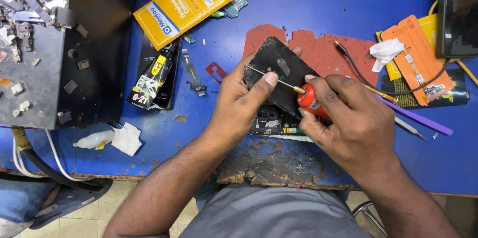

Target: The person pries the back cover off a disassembled smartphone using a pry tool, heats the cover with a hot-air gun, wipes the cover and frame with a tissue, and presses the cover back onto the phone body. They power the phone on, unlock the screen, and handle the reassembled phone at the workbench.

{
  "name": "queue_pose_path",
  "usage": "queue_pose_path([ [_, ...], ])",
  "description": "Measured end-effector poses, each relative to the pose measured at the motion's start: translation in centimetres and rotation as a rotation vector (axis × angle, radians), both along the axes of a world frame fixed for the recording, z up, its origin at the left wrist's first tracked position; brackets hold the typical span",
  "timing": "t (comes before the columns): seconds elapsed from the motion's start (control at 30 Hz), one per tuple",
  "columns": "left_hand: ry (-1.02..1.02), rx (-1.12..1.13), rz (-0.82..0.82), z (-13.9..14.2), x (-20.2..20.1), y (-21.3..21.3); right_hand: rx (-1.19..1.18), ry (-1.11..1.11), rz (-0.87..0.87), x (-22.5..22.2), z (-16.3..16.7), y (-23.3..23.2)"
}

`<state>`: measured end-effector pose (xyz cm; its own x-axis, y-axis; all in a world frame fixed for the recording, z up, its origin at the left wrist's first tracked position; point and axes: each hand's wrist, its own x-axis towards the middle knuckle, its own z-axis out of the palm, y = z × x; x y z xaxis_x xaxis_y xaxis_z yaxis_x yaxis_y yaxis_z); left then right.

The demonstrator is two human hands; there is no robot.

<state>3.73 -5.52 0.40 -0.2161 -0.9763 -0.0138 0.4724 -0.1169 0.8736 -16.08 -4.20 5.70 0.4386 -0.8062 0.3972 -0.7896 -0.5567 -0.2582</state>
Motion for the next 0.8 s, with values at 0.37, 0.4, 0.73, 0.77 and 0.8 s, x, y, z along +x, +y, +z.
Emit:
queue_pose_path([
  [0.37,0.038,-0.049,-0.011,-0.67,-0.13,-0.06,0.027,0.007,-0.028,0.15,0.18,0.24],
  [0.4,0.040,-0.049,-0.014,-0.70,-0.12,-0.09,0.028,0.014,-0.028,0.19,0.20,0.25],
  [0.73,0.058,-0.060,-0.024,-0.83,-0.21,-0.32,0.031,0.006,-0.003,0.24,0.34,0.28],
  [0.77,0.060,-0.060,-0.024,-0.83,-0.26,-0.34,0.033,0.005,-0.002,0.18,0.33,0.31],
  [0.8,0.062,-0.061,-0.022,-0.81,-0.22,-0.35,0.034,0.004,0.000,0.18,0.31,0.32],
])
